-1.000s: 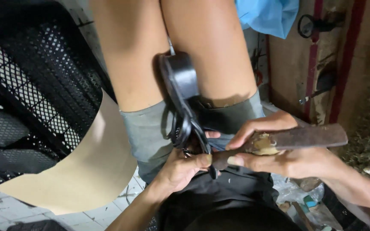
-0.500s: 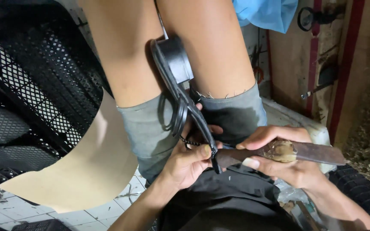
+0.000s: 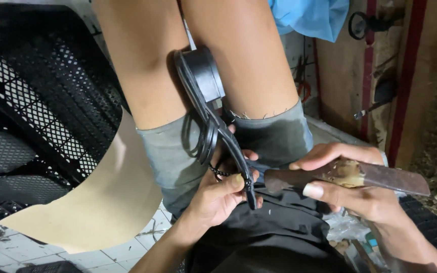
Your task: Assembling a sandal by attaching the upper to the sole, using a hammer and adhesive strips.
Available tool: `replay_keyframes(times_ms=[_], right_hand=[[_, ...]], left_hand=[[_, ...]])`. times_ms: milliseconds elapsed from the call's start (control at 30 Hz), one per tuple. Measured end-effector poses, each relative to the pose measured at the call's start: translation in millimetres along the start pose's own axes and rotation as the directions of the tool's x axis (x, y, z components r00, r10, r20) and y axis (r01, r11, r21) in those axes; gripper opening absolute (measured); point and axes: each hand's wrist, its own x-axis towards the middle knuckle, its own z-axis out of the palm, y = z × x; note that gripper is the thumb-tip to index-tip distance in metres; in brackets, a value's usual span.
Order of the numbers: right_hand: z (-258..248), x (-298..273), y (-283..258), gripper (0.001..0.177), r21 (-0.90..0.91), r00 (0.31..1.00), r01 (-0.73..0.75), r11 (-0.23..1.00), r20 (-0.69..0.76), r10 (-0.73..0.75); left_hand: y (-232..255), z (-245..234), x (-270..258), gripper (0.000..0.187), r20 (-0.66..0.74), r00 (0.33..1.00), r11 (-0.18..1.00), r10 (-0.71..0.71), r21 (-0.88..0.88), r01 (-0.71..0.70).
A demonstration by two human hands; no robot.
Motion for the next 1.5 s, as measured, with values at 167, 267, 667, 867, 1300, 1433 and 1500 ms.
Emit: replay_keyframes(times_ms=[167,267,667,867,1300,1433,1500], right_hand=[[11.7,12.3,-5.8,0.015,-0.066,0.992,0.109,0.992,0.067,-0.104],[9.4,16.1,-4.4,0.018,0.041,0.996,0.085,0.996,0.001,-0.085],[16.3,50.1,15.3,0.012,0.164,0.98,0.134,0.977,0.121,-0.155],[31.7,73.5,-18.9,0.014,0.034,0.993,0.114,0.993,0.028,-0.114],[38.6,-9.0,-4.5,0.025,-0.442,0.952,0.291,0.848,0.049,-0.301],[52.0,-25.7,5.8,0.035,-0.739,0.924,0.355,0.573,0.181,-0.338],[46.1,-26.2,8.9,0.037,-0.84,0.894,0.389,0.379,0.246,-0.374]], left_hand=[[-1.5,-10.0,1.7,0.068,-0.112,0.994,0.998,-0.014,0.058,0.021],[1.6,-16.3,3.4,0.045,0.067,0.998,1.0,-0.013,0.002,0.013],[11.2,-8.9,14.3,0.051,-0.17,0.975,0.984,-0.14,-0.137,0.118],[6.3,-15.7,13.1,0.028,-0.249,0.944,0.976,-0.216,-0.096,0.198],[69.2,19.8,-9.0,0.073,-0.054,0.97,0.724,0.237,0.676,-0.139],[81.7,67.5,0.1,0.108,0.026,0.952,0.398,0.305,0.904,-0.153],[89.8,62.5,6.2,0.111,0.089,0.963,0.159,0.254,0.978,-0.132]])
